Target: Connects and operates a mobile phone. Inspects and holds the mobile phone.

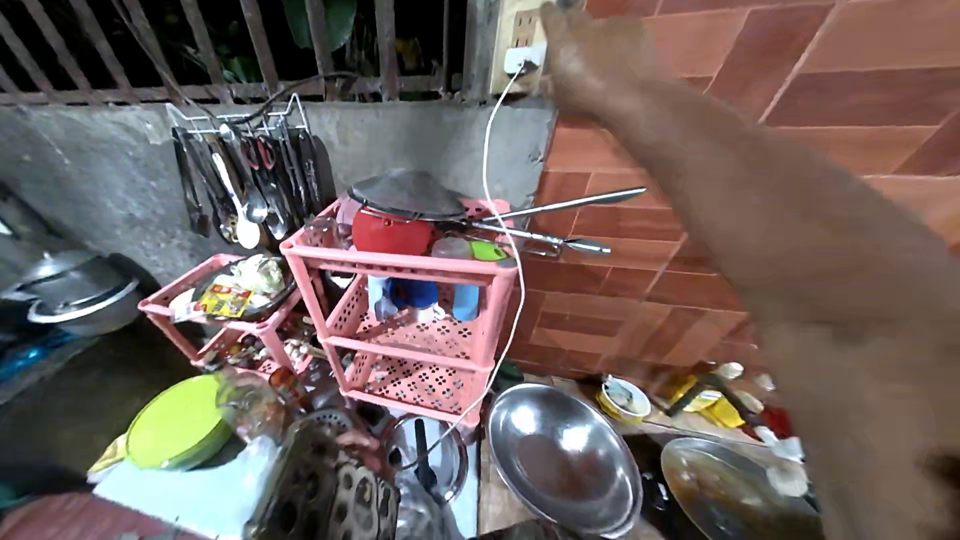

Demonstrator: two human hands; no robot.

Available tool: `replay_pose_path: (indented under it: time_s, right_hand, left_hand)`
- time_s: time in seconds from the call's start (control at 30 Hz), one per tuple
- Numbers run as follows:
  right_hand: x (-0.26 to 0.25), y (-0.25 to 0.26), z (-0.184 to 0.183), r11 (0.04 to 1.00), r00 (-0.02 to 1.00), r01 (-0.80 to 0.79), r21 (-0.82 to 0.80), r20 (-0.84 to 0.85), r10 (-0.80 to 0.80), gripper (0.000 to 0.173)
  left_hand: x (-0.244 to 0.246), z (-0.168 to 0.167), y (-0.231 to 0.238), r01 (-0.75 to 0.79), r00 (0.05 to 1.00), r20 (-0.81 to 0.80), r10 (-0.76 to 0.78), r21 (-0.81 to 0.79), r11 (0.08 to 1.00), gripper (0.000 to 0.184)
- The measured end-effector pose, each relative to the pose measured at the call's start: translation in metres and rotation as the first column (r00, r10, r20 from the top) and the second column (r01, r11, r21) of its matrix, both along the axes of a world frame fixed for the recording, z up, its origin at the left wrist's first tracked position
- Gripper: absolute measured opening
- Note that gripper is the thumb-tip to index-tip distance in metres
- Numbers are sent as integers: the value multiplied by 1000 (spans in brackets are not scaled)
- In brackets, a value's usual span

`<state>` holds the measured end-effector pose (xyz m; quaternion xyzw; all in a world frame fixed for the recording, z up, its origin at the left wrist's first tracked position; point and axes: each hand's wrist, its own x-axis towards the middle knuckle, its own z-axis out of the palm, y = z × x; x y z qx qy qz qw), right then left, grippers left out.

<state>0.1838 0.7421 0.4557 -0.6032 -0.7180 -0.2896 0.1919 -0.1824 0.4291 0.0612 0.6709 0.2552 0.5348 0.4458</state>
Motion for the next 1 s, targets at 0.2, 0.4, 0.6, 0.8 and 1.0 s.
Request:
replay_pose_path:
  time_s: [0.2, 0.4, 0.6, 0.8, 1.0]
  right_hand:
    - [-22, -174, -144, 691, 691, -723, -14, -8, 723, 29]
    - [-38, -208, -313, 251, 261, -958, -138, -780, 569, 29]
    - [-36, -215, -368, -15, -186, -982, 187, -962, 202, 35]
    - [-24, -206, -368, -138, -177, -981, 139, -931, 319, 29]
    - [-14, -207, -373, 200, -315, -909, 365, -918, 241, 18]
  left_hand:
    - [46, 30, 13, -187, 933, -304, 195, 55, 981, 93]
    - [92, 34, 25, -83, 819, -530, 219, 269, 960, 92]
    - [117, 34, 11, -41, 701, -683, 207, 251, 967, 98]
    - [132, 37, 3, 87, 745, -667, 11, 114, 990, 97]
    - [131, 25, 12, -59, 930, -357, 83, 78, 995, 104]
